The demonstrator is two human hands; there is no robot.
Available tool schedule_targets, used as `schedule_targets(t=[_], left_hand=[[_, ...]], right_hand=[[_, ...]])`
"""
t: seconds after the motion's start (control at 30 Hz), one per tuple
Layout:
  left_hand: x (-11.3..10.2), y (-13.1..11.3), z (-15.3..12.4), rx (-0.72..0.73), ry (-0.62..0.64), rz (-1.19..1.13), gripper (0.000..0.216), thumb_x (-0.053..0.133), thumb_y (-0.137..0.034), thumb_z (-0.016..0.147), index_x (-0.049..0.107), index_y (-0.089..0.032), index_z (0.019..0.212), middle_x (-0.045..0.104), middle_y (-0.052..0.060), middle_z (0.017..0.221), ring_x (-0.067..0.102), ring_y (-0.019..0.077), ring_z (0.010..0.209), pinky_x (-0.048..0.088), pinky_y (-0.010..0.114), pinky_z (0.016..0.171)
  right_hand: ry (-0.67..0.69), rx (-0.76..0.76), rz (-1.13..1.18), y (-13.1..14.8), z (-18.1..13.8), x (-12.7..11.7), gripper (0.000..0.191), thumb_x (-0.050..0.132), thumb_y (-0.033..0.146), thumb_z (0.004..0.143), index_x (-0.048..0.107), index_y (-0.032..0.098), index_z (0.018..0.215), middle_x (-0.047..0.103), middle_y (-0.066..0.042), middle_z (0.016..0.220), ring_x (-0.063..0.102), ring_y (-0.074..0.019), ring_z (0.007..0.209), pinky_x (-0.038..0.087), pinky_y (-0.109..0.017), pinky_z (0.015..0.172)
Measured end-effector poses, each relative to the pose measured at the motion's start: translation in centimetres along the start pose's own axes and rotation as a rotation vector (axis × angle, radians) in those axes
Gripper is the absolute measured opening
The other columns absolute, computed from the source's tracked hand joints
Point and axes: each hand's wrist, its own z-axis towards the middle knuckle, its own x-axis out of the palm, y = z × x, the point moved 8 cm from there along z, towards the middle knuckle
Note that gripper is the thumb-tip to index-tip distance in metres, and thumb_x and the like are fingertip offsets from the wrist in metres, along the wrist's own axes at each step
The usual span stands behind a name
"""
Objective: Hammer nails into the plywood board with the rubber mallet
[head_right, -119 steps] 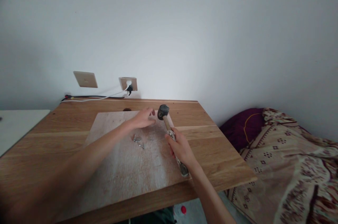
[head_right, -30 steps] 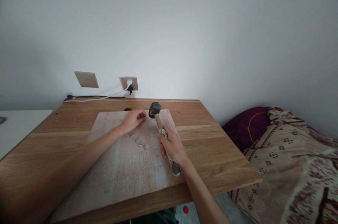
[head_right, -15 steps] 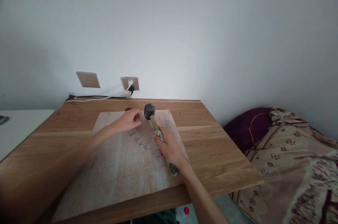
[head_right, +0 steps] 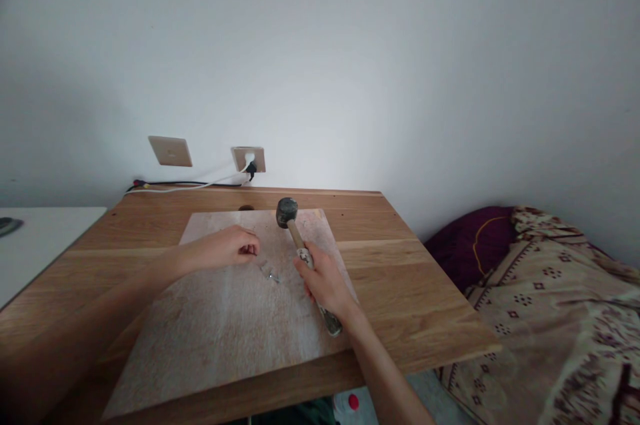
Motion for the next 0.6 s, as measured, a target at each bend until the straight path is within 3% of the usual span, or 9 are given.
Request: schedule_targets(t=[0.2,0.37,0.47,0.6], left_hand=[[-0.6,-0.3,0.1,0.023,-0.061,0.218,0.013,0.06,-0.01,0.085,0.065,-0.02,0.079,0.065,0.003,0.09,0.064,0.0191,0.085,0.046,0.029,0.078],[-0.3,-0.3,0.3,0.018,-0.072,0.358,0.033,0.054,-0.001,0.084,0.069,-0.021,0.106,0.068,0.005,0.096,0.066,0.0216,0.091,0.048,0.03,0.08],[-1.3,0.7,1.1,-0.023,-0.238,0.229,0.037,0.057,-0.002,0.083,0.069,-0.021,0.112,0.069,0.004,0.098,0.066,0.0191,0.088,0.049,0.028,0.079],[-2.5,2.6,2.4,-0.1,-0.428,0.114,0.029,0.058,-0.002,0.081,0.071,-0.017,0.101,0.068,0.004,0.09,0.066,0.0183,0.082,0.051,0.029,0.079]], right_hand=[[0.001,0.002,0.024,0.0,0.0,0.1,0.021,0.056,0.043,0.097,0.056,0.023,0.099,0.051,0.009,0.051,0.047,-0.0104,0.035,0.038,-0.019,0.032],[0.004,0.004,0.039,0.2,0.1,0.2,0.024,0.055,0.044,0.097,0.056,0.021,0.103,0.05,0.01,0.048,0.046,-0.0101,0.033,0.036,-0.018,0.031],[-0.011,-0.007,0.068,0.4,0.2,0.3,0.026,0.056,0.046,0.095,0.056,0.022,0.102,0.048,0.011,0.051,0.047,-0.0099,0.034,0.037,-0.018,0.031],[-0.013,-0.005,0.06,0.8,0.2,0.4,0.025,0.055,0.047,0.094,0.054,0.022,0.099,0.048,0.011,0.053,0.047,-0.0101,0.034,0.038,-0.019,0.03]])
